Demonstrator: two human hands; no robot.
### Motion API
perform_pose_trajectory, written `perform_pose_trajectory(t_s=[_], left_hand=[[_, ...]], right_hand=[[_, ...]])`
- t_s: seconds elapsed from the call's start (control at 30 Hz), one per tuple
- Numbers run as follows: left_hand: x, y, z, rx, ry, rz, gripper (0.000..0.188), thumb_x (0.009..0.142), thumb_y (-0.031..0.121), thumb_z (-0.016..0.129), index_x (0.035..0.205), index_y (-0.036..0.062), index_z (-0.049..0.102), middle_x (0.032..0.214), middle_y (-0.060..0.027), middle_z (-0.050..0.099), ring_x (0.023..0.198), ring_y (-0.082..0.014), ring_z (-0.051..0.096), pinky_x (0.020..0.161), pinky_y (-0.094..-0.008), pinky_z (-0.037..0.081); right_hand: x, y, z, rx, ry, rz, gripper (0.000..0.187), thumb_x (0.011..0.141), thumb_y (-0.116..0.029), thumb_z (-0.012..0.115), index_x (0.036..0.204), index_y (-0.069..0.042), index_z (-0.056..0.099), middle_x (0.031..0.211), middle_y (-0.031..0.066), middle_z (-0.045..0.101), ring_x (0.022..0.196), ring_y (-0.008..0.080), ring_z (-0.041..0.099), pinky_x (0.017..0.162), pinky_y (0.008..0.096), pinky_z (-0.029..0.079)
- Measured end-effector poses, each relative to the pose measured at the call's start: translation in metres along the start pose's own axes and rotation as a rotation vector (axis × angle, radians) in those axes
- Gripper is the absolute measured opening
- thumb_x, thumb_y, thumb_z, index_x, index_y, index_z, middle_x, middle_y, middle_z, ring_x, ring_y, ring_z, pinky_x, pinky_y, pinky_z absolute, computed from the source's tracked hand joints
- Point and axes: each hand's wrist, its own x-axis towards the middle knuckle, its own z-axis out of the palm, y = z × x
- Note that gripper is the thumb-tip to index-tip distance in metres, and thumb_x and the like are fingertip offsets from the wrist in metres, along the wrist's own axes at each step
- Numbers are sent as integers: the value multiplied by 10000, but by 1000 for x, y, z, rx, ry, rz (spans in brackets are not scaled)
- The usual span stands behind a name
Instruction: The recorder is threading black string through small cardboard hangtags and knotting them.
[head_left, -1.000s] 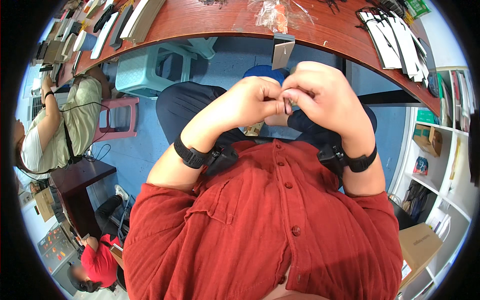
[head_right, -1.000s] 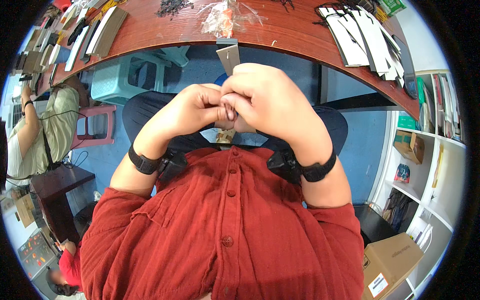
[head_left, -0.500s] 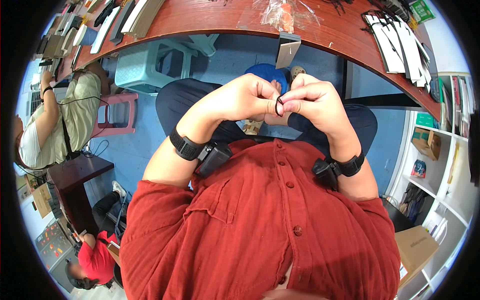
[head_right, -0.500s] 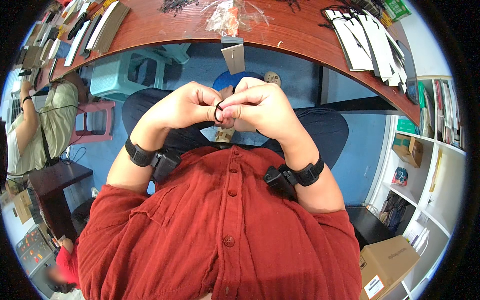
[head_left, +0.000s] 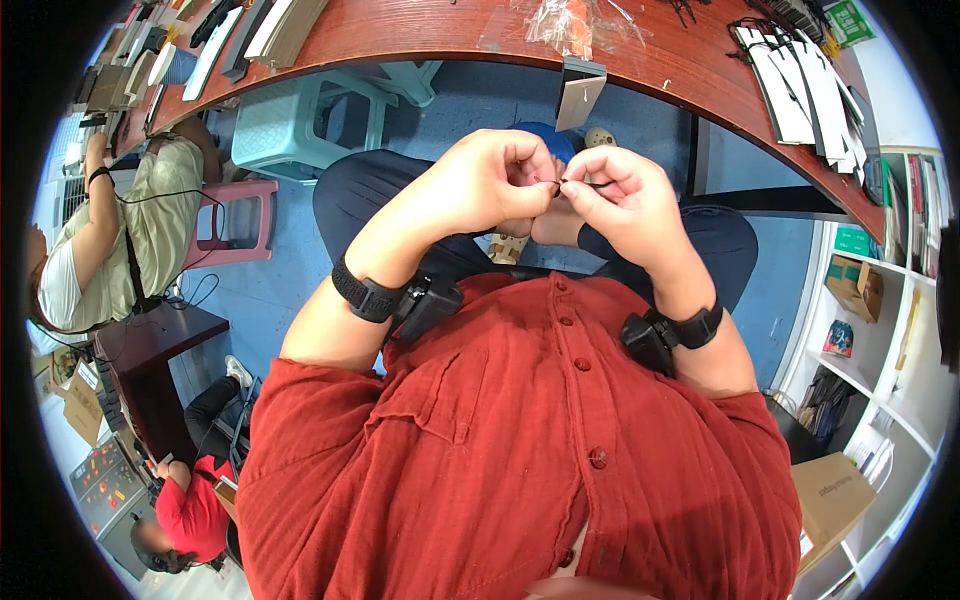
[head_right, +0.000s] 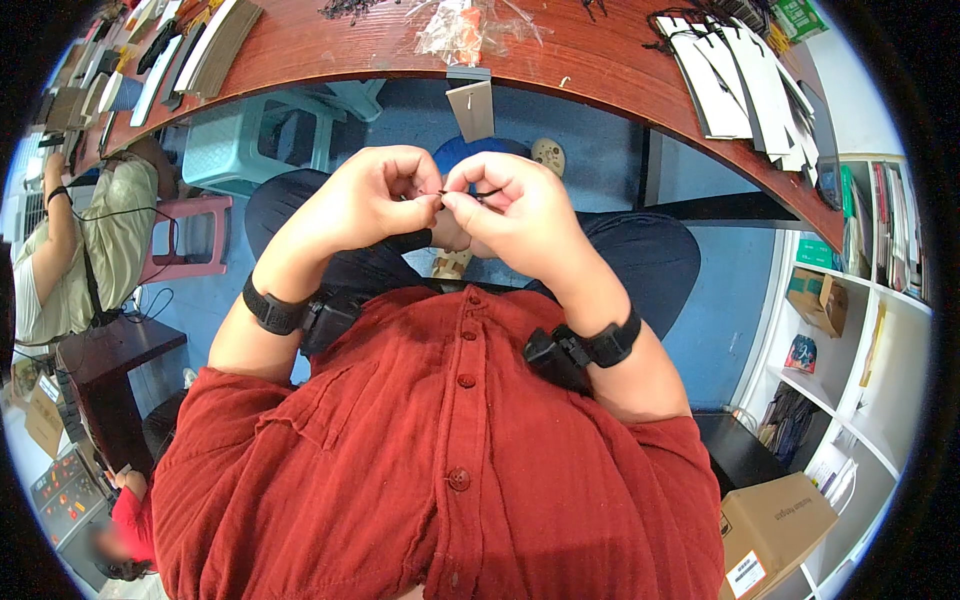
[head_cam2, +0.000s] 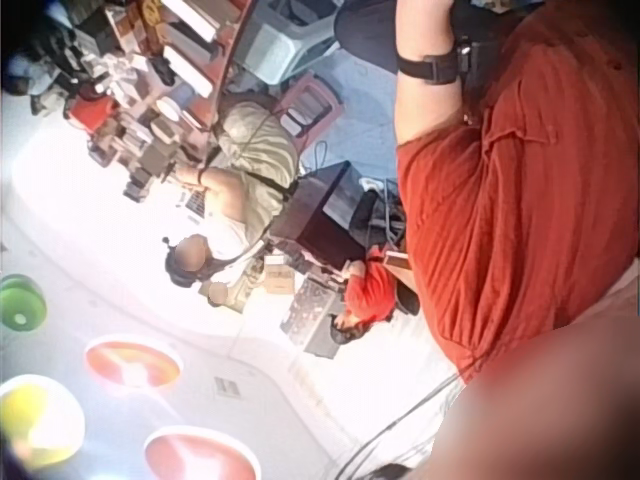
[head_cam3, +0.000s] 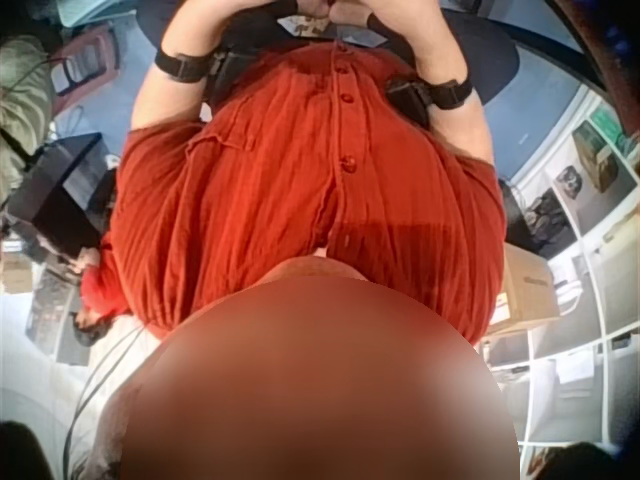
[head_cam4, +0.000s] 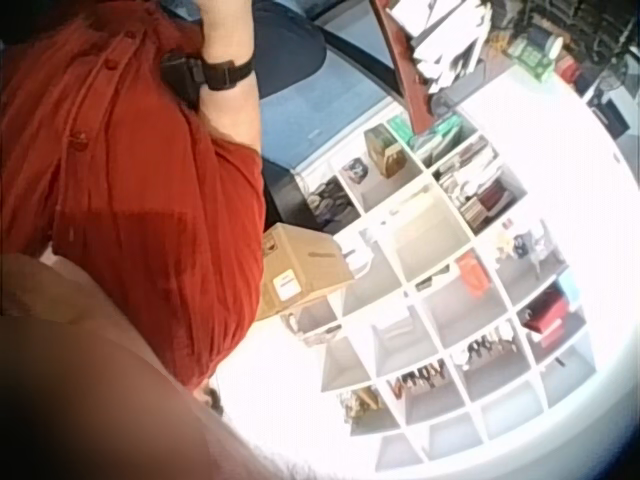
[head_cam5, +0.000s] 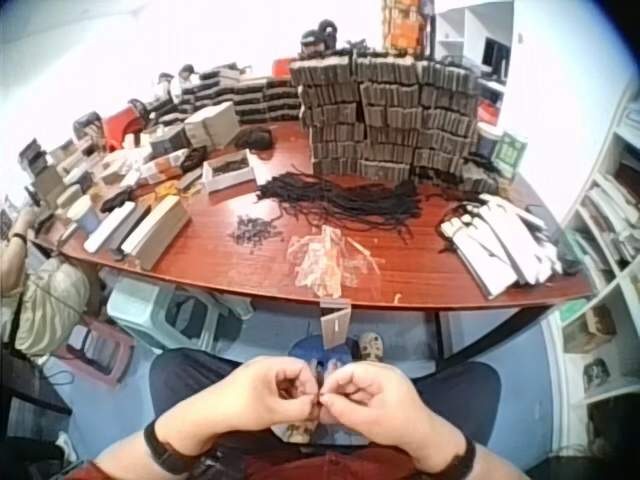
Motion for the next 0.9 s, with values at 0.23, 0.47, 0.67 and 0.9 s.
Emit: perform_pose_trajectory(t_s=[0.23,0.47,0.67,0.9], left_hand=[[-9,6,-3,-366,-89,-112,82,808,81,603,841,12,573,732,13,569,645,-60,537,600,-194,453],[-8,6,0,-312,-46,-128,100,826,97,604,866,8,586,739,17,569,649,-52,516,608,-185,443],[-7,2,4,-343,-63,-13,54,815,53,589,838,13,560,723,35,533,662,-31,488,604,-176,421],[-10,9,5,-285,8,34,56,805,49,592,828,19,551,737,40,527,662,-21,471,597,-170,408]], right_hand=[[-7,-34,0,-1036,-40,-570,50,723,-87,608,728,-49,576,690,64,560,603,221,568,518,298,446],[-11,-47,6,-1321,-113,-630,52,695,-81,577,695,-63,529,663,67,518,637,243,558,547,335,452],[-8,-46,4,-1330,-115,-610,72,703,-102,586,720,-50,539,670,73,524,651,240,563,555,323,458],[-9,-29,1,-324,-15,-27,141,785,-60,599,913,-4,588,702,-9,553,593,46,507,509,194,419]])
